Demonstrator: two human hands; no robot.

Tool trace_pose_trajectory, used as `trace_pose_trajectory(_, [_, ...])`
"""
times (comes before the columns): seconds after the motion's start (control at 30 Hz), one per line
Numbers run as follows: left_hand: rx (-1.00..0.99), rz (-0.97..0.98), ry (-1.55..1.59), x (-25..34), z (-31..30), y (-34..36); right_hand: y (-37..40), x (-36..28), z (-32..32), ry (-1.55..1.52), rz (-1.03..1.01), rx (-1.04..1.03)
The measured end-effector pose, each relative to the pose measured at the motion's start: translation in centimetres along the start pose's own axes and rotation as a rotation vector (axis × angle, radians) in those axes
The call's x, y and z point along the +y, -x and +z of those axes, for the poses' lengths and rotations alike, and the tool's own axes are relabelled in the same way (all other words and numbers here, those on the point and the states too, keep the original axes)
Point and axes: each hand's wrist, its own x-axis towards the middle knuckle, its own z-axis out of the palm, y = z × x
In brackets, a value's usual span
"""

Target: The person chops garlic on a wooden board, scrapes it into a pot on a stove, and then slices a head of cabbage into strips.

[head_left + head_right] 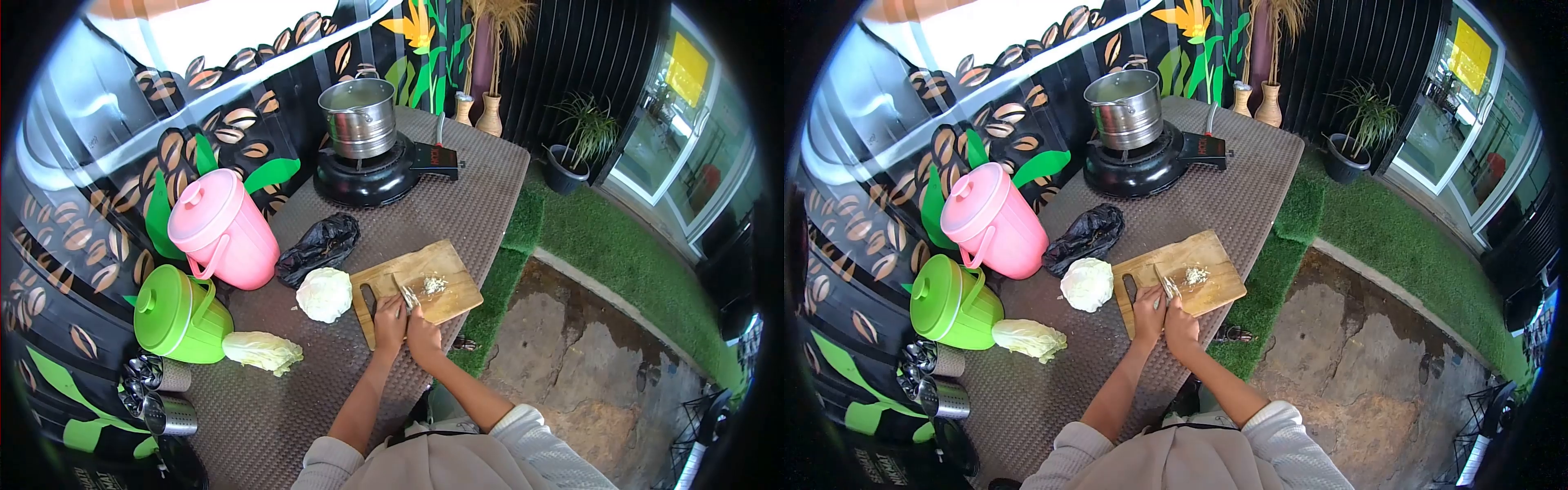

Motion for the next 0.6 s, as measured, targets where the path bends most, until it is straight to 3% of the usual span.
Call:
trace_pose_trajectory(0.1, [-0.004,-0.002,-0.024,0.0,-0.1,0.1,-0.3,-0.2,-0.7,-0.019,-0.025,0.030])
trace_pose_trajectory(0.3, [0.063,-0.050,-0.013,0.8,-0.4,0.1,2.3,1.5,-3.0,-0.069,-0.064,-0.101])
trace_pose_trajectory(0.47, [0.067,-0.020,0.014,0.6,-0.4,0.2,3.6,0.9,-1.9,-0.079,0.068,-0.125])
trace_pose_trajectory(0.6, [0.068,-0.009,0.024,0.1,0.0,0.2,1.6,0.8,-2.5,-0.113,0.007,-0.066])
